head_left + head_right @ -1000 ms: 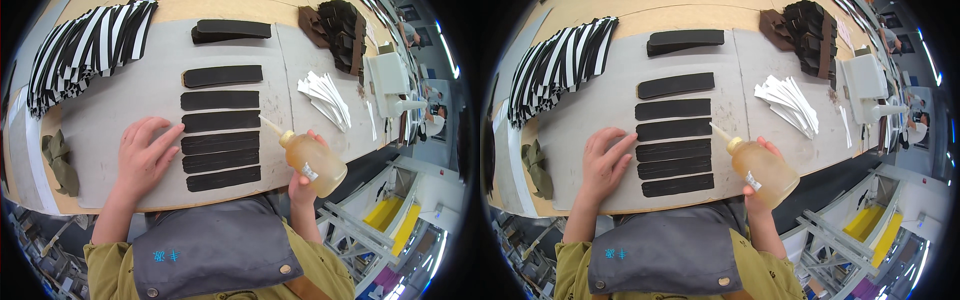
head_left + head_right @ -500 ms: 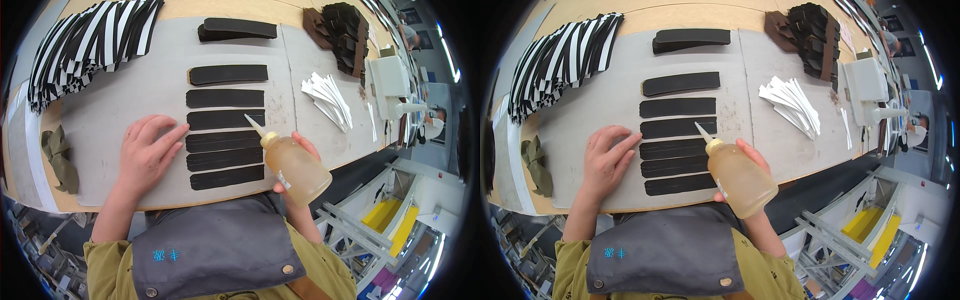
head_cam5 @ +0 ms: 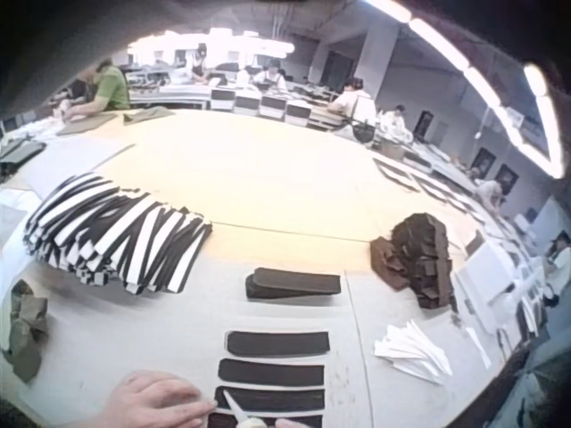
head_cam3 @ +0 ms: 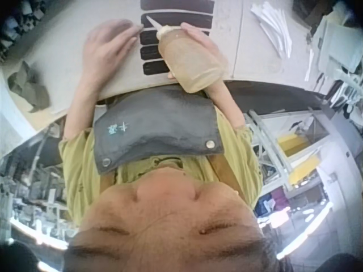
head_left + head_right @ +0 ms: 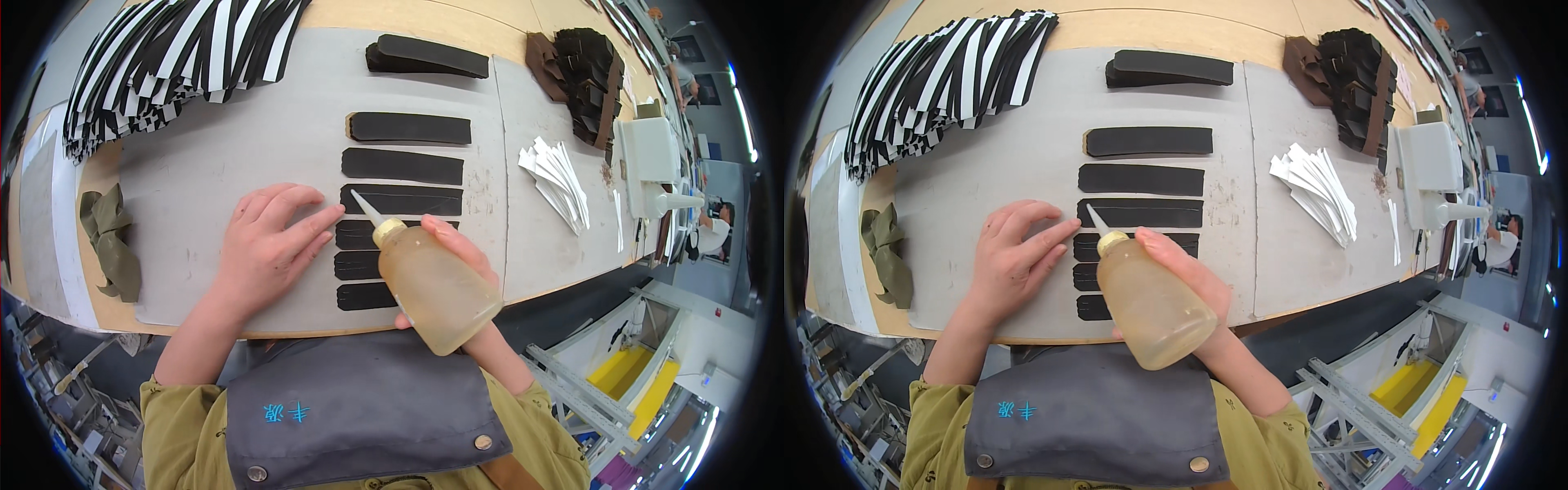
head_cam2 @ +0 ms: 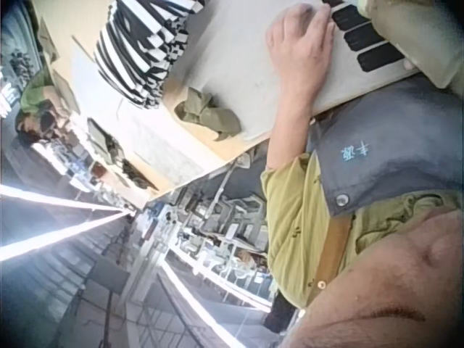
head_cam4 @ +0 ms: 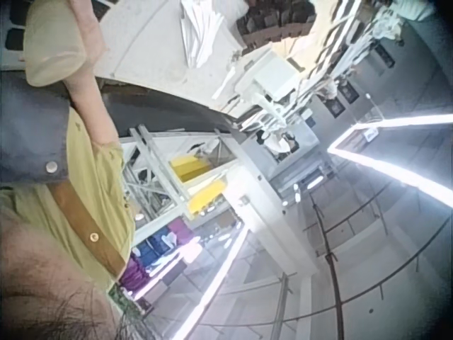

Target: The person assembles a striped pattern by placing white strips onto black rectangular pieces on a workbench. They then apply a liquid from a squeeze bottle onto the black pieces. The person handles the materials one by one, arranging them in a specific order.

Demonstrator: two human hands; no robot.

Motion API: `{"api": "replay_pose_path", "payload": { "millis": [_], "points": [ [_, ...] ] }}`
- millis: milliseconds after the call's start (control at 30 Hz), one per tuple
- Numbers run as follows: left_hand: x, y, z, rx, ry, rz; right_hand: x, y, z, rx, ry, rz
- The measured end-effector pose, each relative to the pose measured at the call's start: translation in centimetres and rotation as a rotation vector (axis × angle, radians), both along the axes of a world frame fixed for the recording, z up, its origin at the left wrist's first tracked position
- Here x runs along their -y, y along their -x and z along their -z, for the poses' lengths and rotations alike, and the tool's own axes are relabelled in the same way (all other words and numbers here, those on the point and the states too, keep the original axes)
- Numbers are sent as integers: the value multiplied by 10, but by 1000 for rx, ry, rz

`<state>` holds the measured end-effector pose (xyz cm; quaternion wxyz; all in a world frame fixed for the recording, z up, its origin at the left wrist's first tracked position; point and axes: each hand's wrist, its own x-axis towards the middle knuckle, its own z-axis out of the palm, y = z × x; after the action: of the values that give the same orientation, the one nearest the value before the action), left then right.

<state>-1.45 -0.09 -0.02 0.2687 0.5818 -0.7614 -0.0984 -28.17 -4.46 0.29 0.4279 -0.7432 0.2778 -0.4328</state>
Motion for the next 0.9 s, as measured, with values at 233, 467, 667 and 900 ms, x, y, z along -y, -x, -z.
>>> {"api": "replay_pose_path", "payload": {
  "millis": [233, 467, 667, 900],
  "points": [
    [0, 1, 1, 9, -7, -5, 3, -6, -3, -50, 21, -31],
    [0, 4, 0, 16, -1, -25, -7, 35, 3, -28, -13, 117],
    [1, 4, -1, 8, 4, -11, -13, 73, 10, -56, -11, 373],
    [2, 4, -3, 18, 12, -6, -19, 83, 2, 2, -190, 547]
  ]
}}
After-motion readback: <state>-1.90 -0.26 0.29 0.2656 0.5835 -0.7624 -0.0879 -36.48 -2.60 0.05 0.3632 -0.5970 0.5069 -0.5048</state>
